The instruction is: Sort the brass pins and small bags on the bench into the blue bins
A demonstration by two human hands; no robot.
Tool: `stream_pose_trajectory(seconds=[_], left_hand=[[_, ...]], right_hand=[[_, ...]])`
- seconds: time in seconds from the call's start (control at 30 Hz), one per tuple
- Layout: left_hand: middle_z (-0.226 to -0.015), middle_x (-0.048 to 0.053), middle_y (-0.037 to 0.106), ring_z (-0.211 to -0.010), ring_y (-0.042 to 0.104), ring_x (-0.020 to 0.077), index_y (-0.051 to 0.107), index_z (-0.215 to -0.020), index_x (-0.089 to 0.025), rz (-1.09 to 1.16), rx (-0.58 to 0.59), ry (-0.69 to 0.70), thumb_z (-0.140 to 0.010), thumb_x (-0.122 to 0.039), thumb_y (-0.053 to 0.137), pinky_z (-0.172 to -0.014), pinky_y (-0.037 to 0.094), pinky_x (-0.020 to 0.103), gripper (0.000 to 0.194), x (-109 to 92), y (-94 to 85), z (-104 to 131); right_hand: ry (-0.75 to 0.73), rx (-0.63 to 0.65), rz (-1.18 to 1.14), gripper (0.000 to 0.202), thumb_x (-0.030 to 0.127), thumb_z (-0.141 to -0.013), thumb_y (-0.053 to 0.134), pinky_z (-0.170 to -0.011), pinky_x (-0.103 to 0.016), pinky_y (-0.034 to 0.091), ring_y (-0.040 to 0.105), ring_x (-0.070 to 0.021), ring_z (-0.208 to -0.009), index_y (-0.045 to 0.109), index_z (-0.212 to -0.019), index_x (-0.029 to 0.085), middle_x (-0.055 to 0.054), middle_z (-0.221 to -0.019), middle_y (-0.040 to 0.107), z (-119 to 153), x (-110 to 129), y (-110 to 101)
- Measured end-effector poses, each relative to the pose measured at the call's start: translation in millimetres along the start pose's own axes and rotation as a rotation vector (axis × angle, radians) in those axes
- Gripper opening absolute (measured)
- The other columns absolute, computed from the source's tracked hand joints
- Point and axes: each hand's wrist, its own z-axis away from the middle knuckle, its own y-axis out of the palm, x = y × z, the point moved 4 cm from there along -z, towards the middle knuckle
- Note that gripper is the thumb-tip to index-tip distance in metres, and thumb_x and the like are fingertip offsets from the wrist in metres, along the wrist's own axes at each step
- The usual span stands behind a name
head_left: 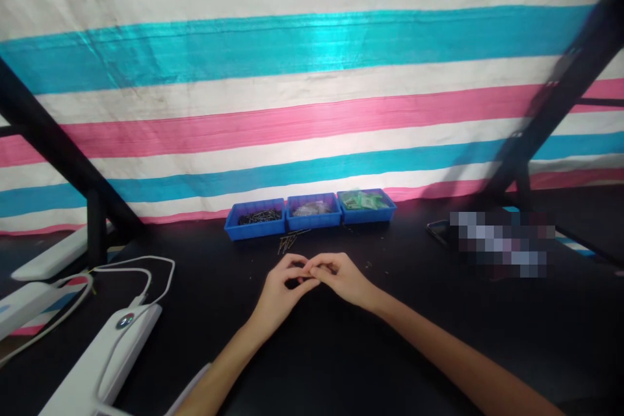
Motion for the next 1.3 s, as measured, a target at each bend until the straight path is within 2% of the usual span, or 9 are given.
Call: stream_pose_trajectory(seconds=[0.1,0.23,0.4,0.5,0.67,0.9,1.07,1.3], left_hand=[[-0.093,0.004,0.059,-0.084,0.056,0.0156,0.07,-0.075,-0.021,-0.003,-0.024,-0.002,-0.074,-0.031,0.063,-0.072,0.046,0.027,0.012,-0.2,1.3,0.8],[-0.093,0.004,0.058,-0.077,0.056,0.0138,0.069,-0.075,-0.021,-0.036,-0.036,-0.001,-0.074,-0.031,0.062,-0.067,0.047,0.026,0.012,-0.5,0.8,1.0],[-0.093,0.004,0.058,-0.076,0.055,0.0134,0.069,-0.08,-0.021,-0.101,-0.021,0.052,-0.075,-0.032,0.061,-0.065,0.047,0.025,0.014,-2.1,3.0,1.2],[-0.094,0.004,0.057,-0.07,0.054,0.0115,0.069,-0.08,-0.021,-0.099,-0.044,0.046,-0.076,-0.033,0.06,-0.064,0.047,0.025,0.016,-0.6,4.1,1.2],[-0.096,0.004,0.056,-0.062,0.053,0.0081,0.069,-0.076,-0.02,-0.088,-0.102,-0.028,-0.074,-0.034,0.061,-0.062,0.046,0.025,0.016,3.7,-0.1,0.6],[-0.094,0.003,0.059,-0.074,0.058,0.0133,0.071,-0.077,-0.022,-0.118,-0.113,-0.062,-0.074,-0.035,0.061,-0.064,0.046,0.025,0.016,3.6,-8.5,-2.0],[-0.093,0.004,0.06,-0.075,0.058,0.0142,0.071,-0.076,-0.022,-0.102,-0.177,-0.093,-0.073,-0.036,0.062,-0.063,0.045,0.026,0.017,3.0,-14.3,-2.9],[-0.095,0.004,0.062,-0.078,0.057,0.0153,0.071,-0.074,-0.022,-0.003,-0.231,-0.115,-0.07,-0.039,0.064,-0.065,0.045,0.026,0.019,2.1,-17.8,-2.7]], right_hand=[[0.012,-0.003,-0.038,0.019,0.032,-0.077,0.058,-0.067,-0.025,0.045,0.061,-0.0142,-0.074,0.068,-0.084,0.017,-0.004,-0.082,0.068,-0.5,-4.0,1.7],[0.013,-0.024,-0.043,0.02,0.032,-0.077,0.058,-0.066,-0.025,0.045,0.061,-0.014,-0.073,0.067,-0.085,0.016,-0.004,-0.078,0.068,-0.3,-3.9,-0.1],[0.003,0.002,0.047,0.019,0.03,-0.081,0.053,-0.067,-0.025,0.045,0.061,-0.0137,-0.075,0.066,-0.089,0.018,-0.004,-0.083,0.068,3.4,2.3,2.5],[-0.022,-0.043,0.167,0.02,0.027,-0.083,0.05,-0.063,-0.022,0.042,0.057,-0.0109,-0.069,0.066,-0.09,0.019,-0.002,-0.083,0.067,5.3,7.4,1.1],[-0.028,-0.133,0.241,0.023,0.024,-0.085,0.046,-0.058,-0.021,0.037,0.05,-0.0087,-0.062,0.067,-0.094,0.021,-0.001,-0.083,0.066,4.3,7.9,-6.4],[-0.023,-0.199,0.295,0.023,0.025,-0.082,0.049,-0.053,-0.021,0.031,0.043,-0.0082,-0.057,0.07,-0.091,0.022,-0.001,-0.078,0.065,3.3,4.3,-11.7],[-0.014,-0.256,0.364,0.021,0.028,-0.08,0.053,-0.049,-0.022,0.026,0.034,-0.0083,-0.051,0.071,-0.089,0.023,0.001,-0.059,0.056,1.9,-1.4,-15.2],[-0.006,-0.227,0.366,0.021,0.031,-0.078,0.056,-0.05,-0.022,0.028,0.036,-0.0083,-0.052,0.071,-0.086,0.02,0.001,-0.058,0.053,4.5,-5.7,-8.8]])
